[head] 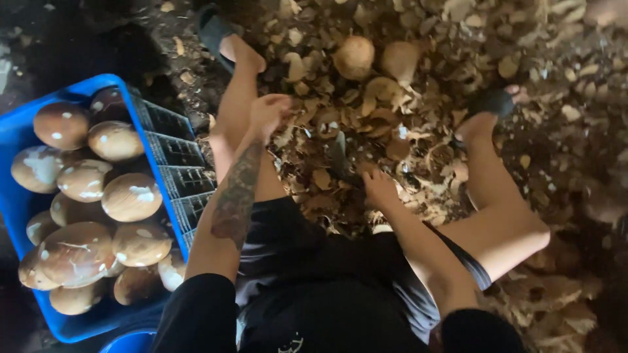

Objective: Shaving the outer husk and shell off coconuts using a knife to reveal the white meat and then dipping them in water.

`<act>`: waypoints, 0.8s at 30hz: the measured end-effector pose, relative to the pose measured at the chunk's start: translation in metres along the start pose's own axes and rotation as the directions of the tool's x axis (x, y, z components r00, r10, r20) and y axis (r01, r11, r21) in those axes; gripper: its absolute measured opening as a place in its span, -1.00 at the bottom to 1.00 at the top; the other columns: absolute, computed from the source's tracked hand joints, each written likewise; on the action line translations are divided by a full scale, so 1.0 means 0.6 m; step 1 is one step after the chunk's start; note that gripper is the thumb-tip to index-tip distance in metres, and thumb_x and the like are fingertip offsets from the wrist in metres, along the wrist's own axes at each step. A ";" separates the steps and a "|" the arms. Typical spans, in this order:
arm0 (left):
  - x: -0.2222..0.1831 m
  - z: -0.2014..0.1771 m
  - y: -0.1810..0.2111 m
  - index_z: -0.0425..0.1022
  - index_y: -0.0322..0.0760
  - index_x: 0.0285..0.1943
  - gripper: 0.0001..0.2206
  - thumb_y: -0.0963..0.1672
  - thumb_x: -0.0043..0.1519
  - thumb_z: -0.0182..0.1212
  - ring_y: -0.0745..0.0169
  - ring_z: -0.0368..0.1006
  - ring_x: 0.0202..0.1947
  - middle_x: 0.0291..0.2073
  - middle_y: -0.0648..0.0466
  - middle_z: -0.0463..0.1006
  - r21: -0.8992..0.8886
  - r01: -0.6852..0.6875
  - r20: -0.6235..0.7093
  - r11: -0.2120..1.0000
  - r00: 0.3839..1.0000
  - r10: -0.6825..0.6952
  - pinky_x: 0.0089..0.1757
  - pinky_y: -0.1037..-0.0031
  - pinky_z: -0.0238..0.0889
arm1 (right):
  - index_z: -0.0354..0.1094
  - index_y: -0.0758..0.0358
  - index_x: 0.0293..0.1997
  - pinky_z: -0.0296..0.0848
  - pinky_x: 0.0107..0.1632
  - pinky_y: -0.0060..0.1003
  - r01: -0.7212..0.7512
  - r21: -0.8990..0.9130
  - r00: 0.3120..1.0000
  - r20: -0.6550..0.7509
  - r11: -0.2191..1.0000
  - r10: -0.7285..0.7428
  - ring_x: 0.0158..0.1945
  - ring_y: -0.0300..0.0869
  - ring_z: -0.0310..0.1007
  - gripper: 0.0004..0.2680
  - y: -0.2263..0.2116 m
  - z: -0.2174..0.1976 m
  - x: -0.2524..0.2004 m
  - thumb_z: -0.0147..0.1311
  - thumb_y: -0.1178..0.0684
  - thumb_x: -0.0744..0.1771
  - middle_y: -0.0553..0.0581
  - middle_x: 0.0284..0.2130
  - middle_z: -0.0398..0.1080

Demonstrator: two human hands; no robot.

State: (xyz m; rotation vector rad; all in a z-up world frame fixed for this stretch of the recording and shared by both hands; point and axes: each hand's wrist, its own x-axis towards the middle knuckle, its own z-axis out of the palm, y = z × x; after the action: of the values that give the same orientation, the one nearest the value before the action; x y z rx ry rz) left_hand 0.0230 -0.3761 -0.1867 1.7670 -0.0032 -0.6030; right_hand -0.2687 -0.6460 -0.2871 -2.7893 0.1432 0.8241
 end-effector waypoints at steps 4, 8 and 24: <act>0.010 -0.023 -0.016 0.58 -0.26 0.17 -0.74 -0.10 0.34 0.31 0.07 0.66 -0.09 -0.02 -0.10 0.62 -0.231 0.238 -0.109 0.943 0.957 -0.268 -0.18 0.25 0.69 | 0.18 0.16 0.30 0.49 0.10 0.38 -0.036 -0.038 0.998 0.059 0.999 0.038 0.18 0.42 0.42 -0.41 0.008 0.056 0.045 0.39 -0.04 0.16 0.41 0.12 0.35; -0.022 -0.038 0.039 0.48 -0.36 0.22 -0.65 -0.10 0.32 0.29 0.17 0.62 -0.16 -0.07 -0.02 0.57 -0.345 0.253 -0.152 0.904 0.935 -0.320 -0.19 0.38 0.62 | 0.30 0.22 0.24 0.52 0.07 0.30 -0.133 0.137 0.978 0.180 0.982 0.108 0.05 0.28 0.61 -0.47 0.003 -0.013 0.042 0.31 -0.21 0.21 0.32 -0.03 0.57; 0.219 0.264 -0.038 0.69 -0.20 0.03 -0.64 0.00 0.12 0.48 -0.14 0.66 -0.01 -0.10 -0.13 0.71 0.344 0.190 0.007 0.919 0.979 -0.205 -0.15 0.12 0.57 | 0.45 0.11 0.05 0.44 0.00 0.39 -0.303 0.550 0.886 -0.138 0.778 0.443 -0.03 0.33 0.55 -0.73 0.327 -0.408 -0.074 0.02 -0.23 0.41 0.35 -0.22 0.53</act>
State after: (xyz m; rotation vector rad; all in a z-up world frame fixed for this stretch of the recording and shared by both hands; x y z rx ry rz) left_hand 0.0668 -0.5538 -0.2838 2.1080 0.0443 -0.8260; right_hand -0.2084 -0.8948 -0.1007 -2.3517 0.8650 0.3923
